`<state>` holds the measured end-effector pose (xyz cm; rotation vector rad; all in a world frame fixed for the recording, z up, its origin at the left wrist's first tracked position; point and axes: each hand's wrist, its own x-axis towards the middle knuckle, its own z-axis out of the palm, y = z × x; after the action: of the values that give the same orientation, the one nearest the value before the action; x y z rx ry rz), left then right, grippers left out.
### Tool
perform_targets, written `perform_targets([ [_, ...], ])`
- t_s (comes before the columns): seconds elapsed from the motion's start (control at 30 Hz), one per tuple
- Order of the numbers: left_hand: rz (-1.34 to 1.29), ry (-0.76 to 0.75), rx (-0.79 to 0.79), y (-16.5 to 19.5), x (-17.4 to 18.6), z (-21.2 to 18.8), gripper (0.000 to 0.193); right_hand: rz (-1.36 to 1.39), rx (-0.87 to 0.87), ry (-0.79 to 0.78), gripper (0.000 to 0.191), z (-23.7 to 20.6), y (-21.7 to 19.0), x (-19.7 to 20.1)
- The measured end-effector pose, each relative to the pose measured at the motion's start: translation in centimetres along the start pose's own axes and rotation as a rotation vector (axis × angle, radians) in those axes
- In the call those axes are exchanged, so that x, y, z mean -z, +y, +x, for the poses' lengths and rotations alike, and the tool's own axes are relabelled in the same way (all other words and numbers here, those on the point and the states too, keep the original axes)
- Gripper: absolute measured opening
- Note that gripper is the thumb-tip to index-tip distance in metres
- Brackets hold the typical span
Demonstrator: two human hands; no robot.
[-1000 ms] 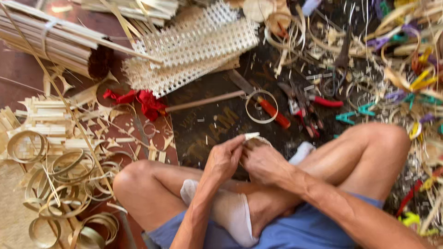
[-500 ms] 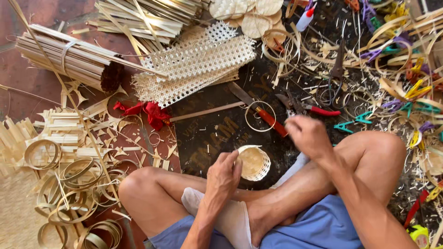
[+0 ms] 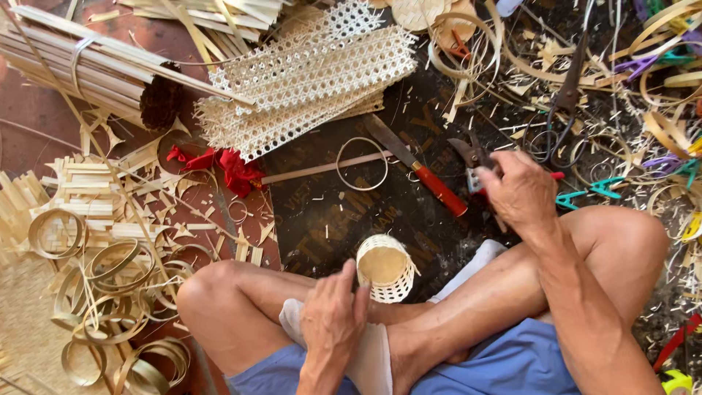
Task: The person sits on the floor and weaves thin bamboo strips into a small round basket, tucking and tightening the woven strips around the rim by hand. They use pliers to grip and trim strip ends, tap the basket with a mallet to seat the weave, and bend a bamboo strip to form a rim band.
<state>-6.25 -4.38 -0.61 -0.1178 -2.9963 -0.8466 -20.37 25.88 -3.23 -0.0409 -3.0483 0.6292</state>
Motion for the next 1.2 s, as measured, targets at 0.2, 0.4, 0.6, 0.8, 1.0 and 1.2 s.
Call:
perform_targets([
  [0.2, 0.098, -0.173, 0.12, 0.2, -2.4, 1.7, 0.028, -0.214, -0.045, -0.081, 0.048, -0.7, 1.6, -0.6],
  [0.4, -0.007, 0.037, 0.006, -0.3, -2.1, 3.2, 0.02, -0.278, -0.198, -0.09, 0.031, 1.6, 5.2, 0.2],
  [0.6, -0.275, 0.111, 0.019, -0.6, -0.1, 2.7, 0.033, -0.286, -0.204, -0.056, 0.031, 1.4, 5.7, 0.5],
  [0.8, -0.184, 0.471, 0.098, -5.4, 4.9, -1.3, 0.023, -0.125, 0.095, 0.103, 0.029, 1.2, 1.6, -2.0],
  [1.0, -0.403, 0.423, 0.248, -6.4, 6.5, -3.0, 0.02, -0.21, 0.286, -0.16, 0.053, 6.3, -5.0, -7.0],
  [1.2, -0.271, 0.553, 0.065, -4.6, 4.5, -4.0, 0.032, -0.449, 0.273, -0.41, 0.049, 7.4, -5.4, -10.2],
])
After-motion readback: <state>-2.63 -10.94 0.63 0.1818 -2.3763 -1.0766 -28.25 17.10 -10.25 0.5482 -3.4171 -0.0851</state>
